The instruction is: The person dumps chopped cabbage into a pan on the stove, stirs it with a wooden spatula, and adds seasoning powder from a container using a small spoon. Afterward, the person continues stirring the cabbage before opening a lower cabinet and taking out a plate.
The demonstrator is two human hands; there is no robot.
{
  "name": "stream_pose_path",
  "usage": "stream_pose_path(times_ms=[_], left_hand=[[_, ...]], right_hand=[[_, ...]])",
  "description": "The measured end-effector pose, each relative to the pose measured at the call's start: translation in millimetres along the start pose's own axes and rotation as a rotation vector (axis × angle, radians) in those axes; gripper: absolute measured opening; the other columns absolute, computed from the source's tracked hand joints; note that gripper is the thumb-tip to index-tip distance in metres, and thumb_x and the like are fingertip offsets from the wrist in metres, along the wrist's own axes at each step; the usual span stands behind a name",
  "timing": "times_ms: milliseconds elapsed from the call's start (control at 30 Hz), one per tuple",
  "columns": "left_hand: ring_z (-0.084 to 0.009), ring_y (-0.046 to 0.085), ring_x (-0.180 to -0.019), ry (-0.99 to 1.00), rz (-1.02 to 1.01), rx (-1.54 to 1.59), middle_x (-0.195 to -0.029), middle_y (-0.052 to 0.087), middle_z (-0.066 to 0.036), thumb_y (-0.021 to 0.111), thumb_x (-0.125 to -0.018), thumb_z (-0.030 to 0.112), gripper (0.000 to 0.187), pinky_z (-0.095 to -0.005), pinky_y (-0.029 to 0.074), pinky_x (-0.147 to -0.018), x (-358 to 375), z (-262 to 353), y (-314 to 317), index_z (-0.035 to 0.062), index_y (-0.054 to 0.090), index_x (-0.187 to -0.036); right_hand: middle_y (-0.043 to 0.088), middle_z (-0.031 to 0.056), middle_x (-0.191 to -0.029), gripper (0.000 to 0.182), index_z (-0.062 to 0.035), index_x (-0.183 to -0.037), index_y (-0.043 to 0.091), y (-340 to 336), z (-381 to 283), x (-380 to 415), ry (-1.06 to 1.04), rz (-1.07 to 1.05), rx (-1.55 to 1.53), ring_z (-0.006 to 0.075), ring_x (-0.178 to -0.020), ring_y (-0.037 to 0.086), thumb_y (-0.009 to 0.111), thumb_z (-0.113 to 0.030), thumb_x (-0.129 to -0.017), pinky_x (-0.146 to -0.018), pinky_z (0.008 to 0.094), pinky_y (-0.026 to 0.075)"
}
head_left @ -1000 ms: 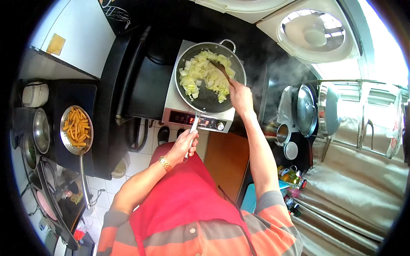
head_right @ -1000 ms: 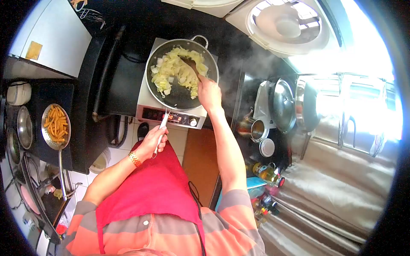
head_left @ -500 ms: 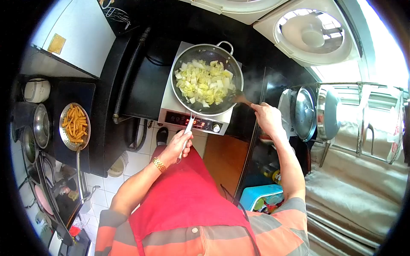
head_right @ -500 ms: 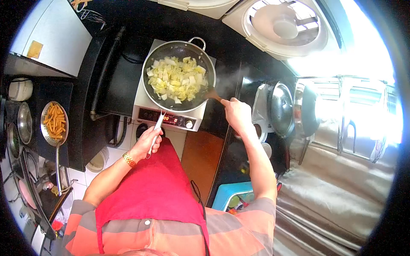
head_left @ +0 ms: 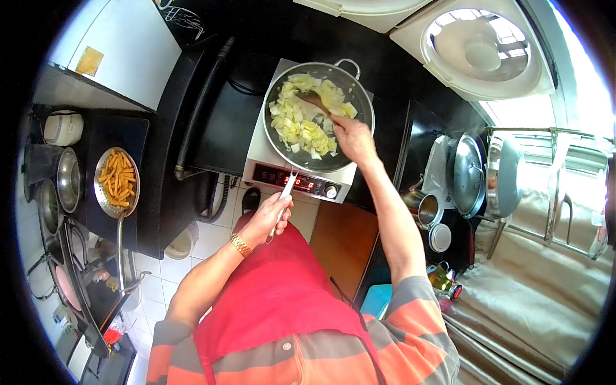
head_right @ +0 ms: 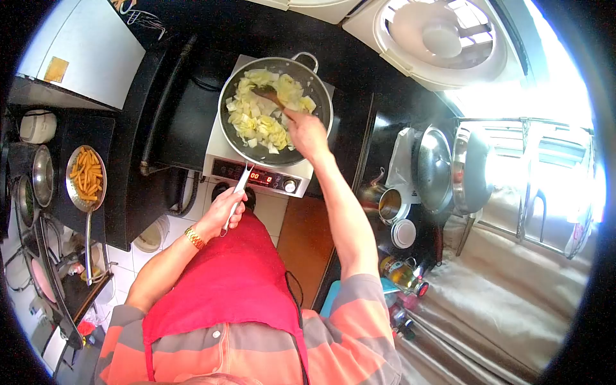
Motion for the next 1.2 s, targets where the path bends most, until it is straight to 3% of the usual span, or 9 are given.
stream_pose_path(times_ms=[100, 233, 400, 433, 567, 767, 933, 1033, 1200], left_hand=[[-0.0049, 0.045, -0.051, 0.008, 0.0, -0.011, -0.075, 0.051, 0.003, 0.058, -0.111, 0.04, 0.03, -0.0231, 0.039, -0.043, -0.3, -1.3, 1.0, 0.0114, 0.053, -0.105], [-0.0055, 0.045, -0.051, -0.005, 0.019, -0.001, -0.074, 0.051, 0.003, 0.056, -0.112, 0.039, 0.027, -0.0238, 0.038, -0.042, -3.2, -3.0, -1.7, 0.0125, 0.054, -0.106], [-0.0058, 0.045, -0.05, -0.008, 0.025, 0.0, -0.074, 0.051, 0.003, 0.054, -0.113, 0.037, 0.024, -0.0241, 0.038, -0.042, -1.6, -1.3, -0.7, 0.0136, 0.055, -0.106], [-0.0057, 0.045, -0.05, -0.012, 0.029, -0.005, -0.074, 0.051, 0.003, 0.054, -0.113, 0.037, 0.024, -0.024, 0.038, -0.043, -1.2, -0.4, -0.2, 0.0135, 0.055, -0.106], [-0.0055, 0.045, -0.05, -0.013, 0.034, -0.006, -0.073, 0.051, 0.003, 0.055, -0.113, 0.037, 0.024, -0.0239, 0.038, -0.043, -2.4, -2.5, -1.1, 0.0132, 0.055, -0.106], [-0.0054, 0.044, -0.051, -0.001, 0.03, -0.017, -0.074, 0.051, 0.004, 0.055, -0.113, 0.037, 0.025, -0.0238, 0.037, -0.043, -1.5, -1.3, -0.9, 0.0129, 0.055, -0.107], [-0.0055, 0.045, -0.052, -0.002, 0.04, -0.024, -0.074, 0.051, 0.003, 0.055, -0.113, 0.038, 0.025, -0.0235, 0.037, -0.043, -1.0, -1.3, -1.0, 0.0128, 0.055, -0.107], [-0.005, 0.045, -0.051, 0.001, 0.033, -0.02, -0.074, 0.051, 0.004, 0.056, -0.112, 0.038, 0.026, -0.0232, 0.037, -0.043, -0.1, -1.7, 0.4, 0.0125, 0.054, -0.106], [-0.0055, 0.046, -0.052, -0.003, 0.02, 0.002, -0.075, 0.052, 0.003, 0.055, -0.112, 0.039, 0.027, -0.0237, 0.037, -0.043, -3.0, -2.2, -2.4, 0.0127, 0.055, -0.106]], right_hand=[[0.075, 0.0241, -0.107, 0.034, -0.0095, -0.128, 0.074, 15.5, -7.0, 25.4, 0.045, -0.122, 0.034, 0.0446, -0.104, 0.07, 0.062, -0.021, -0.099, -0.092, 0.0521, 0.056], [0.075, 0.0243, -0.108, 0.033, -0.0068, -0.126, 0.075, -41.8, -14.6, 63.0, 0.093, -0.165, 0.132, 0.0435, -0.105, 0.071, 0.062, -0.018, -0.098, -0.092, 0.0498, 0.057], [0.077, 0.0247, -0.106, 0.035, -0.004, -0.129, 0.074, -94.3, -35.3, 114.6, 0.264, -0.388, -0.104, 0.0411, -0.098, 0.075, 0.063, -0.017, -0.098, -0.089, 0.0414, 0.059], [0.075, 0.0268, -0.106, 0.034, -0.0028, -0.127, 0.074, -85.9, -46.3, 118.0, 0.251, -0.404, -0.1, 0.0415, -0.1, 0.074, 0.064, -0.016, -0.098, -0.089, 0.0441, 0.059], [0.074, 0.0282, -0.103, 0.029, -0.0065, -0.12, 0.077, -8.2, -7.8, 96.9, 0.201, -0.107, -0.014, 0.0457, -0.098, 0.073, 0.062, -0.02, -0.1, -0.091, 0.0525, 0.059], [0.074, 0.0288, -0.107, 0.032, -0.0062, -0.124, 0.075, -37.5, -2.9, 43.5, 0.194, 0.069, 0.018, 0.0459, -0.101, 0.073, 0.06, -0.02, -0.099, -0.091, 0.054, 0.058], [0.074, 0.0278, -0.102, 0.036, -0.0069, -0.131, 0.071, -11.7, 12.2, 3.5, 0.167, 0.147, 0.183, 0.0472, -0.099, 0.072, 0.057, -0.019, -0.101, -0.088, 0.0561, 0.057], [0.074, 0.028, -0.105, 0.034, -0.0086, -0.131, 0.072, 11.5, 20.1, 31.5, 0.185, -0.043, 0.123, 0.0479, -0.102, 0.07, 0.06, -0.017, -0.1, -0.089, 0.0541, 0.056], [0.075, 0.0194, -0.102, 0.031, -0.0147, -0.124, 0.078, -74.4, -0.8, 69.2, 0.123, -0.194, 0.233, 0.0403, -0.099, 0.073, 0.064, -0.024, -0.097, -0.088, 0.0514, 0.058]])
Point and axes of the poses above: each hand's wrist, its own x-axis away from the middle knuckle, its own y-axis out of the palm, z = x × y, the point moved 4 cm from there along -x, towards the middle knuckle
